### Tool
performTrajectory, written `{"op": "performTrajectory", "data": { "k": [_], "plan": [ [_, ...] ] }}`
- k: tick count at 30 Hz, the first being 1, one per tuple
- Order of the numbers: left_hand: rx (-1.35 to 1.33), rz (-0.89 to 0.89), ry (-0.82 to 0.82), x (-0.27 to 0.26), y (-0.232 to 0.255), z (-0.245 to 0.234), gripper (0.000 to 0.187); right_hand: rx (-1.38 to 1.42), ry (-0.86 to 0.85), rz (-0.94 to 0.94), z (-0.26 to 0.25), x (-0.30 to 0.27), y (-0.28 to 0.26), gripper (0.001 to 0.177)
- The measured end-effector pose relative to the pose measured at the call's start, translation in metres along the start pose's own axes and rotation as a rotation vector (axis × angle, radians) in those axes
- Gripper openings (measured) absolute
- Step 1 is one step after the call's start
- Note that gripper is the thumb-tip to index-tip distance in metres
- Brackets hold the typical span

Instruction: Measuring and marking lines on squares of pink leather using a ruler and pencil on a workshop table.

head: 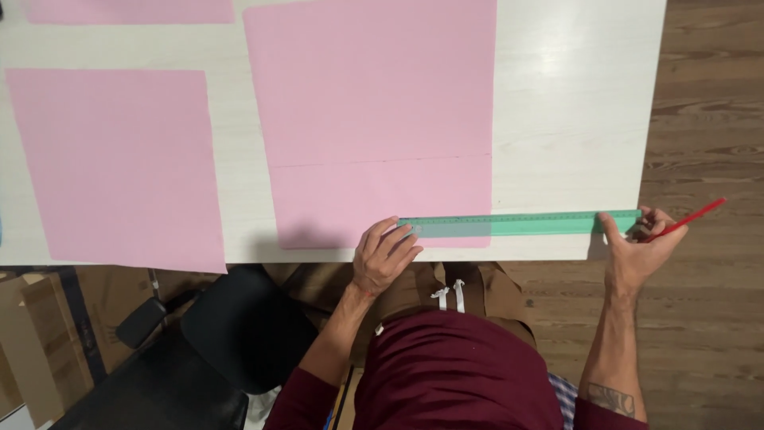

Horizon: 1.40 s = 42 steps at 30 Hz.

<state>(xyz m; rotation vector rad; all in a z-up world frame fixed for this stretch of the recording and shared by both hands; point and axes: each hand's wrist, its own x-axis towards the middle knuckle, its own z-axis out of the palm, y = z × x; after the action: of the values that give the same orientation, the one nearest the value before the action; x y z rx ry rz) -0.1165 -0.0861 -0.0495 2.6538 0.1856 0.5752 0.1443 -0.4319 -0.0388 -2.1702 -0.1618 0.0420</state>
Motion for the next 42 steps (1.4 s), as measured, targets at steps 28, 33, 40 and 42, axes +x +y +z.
{"op": "performTrajectory", "data": {
  "k": [28,33,40,42],
  "plan": [
    [0.339,-0.531,0.163,0.005,-0.113,-0.069,0.084,-0.287,-0.597,-0.530,0.050,-0.020,-0.126,0.044],
    [0.087,-1.060,0.005,0.036,-0.115,-0.097,0.120,-0.433,-0.862,-0.321,0.081,-0.025,-0.076,0.056],
    [-0.079,-1.211,-0.088,0.030,-0.170,-0.079,0.088,-0.324,-0.776,-0.065,0.106,-0.024,-0.096,0.058],
    [0.011,-1.220,-0.150,0.043,-0.162,-0.081,0.083,-0.286,-0.641,0.093,0.115,-0.022,-0.103,0.078]
  ]
}}
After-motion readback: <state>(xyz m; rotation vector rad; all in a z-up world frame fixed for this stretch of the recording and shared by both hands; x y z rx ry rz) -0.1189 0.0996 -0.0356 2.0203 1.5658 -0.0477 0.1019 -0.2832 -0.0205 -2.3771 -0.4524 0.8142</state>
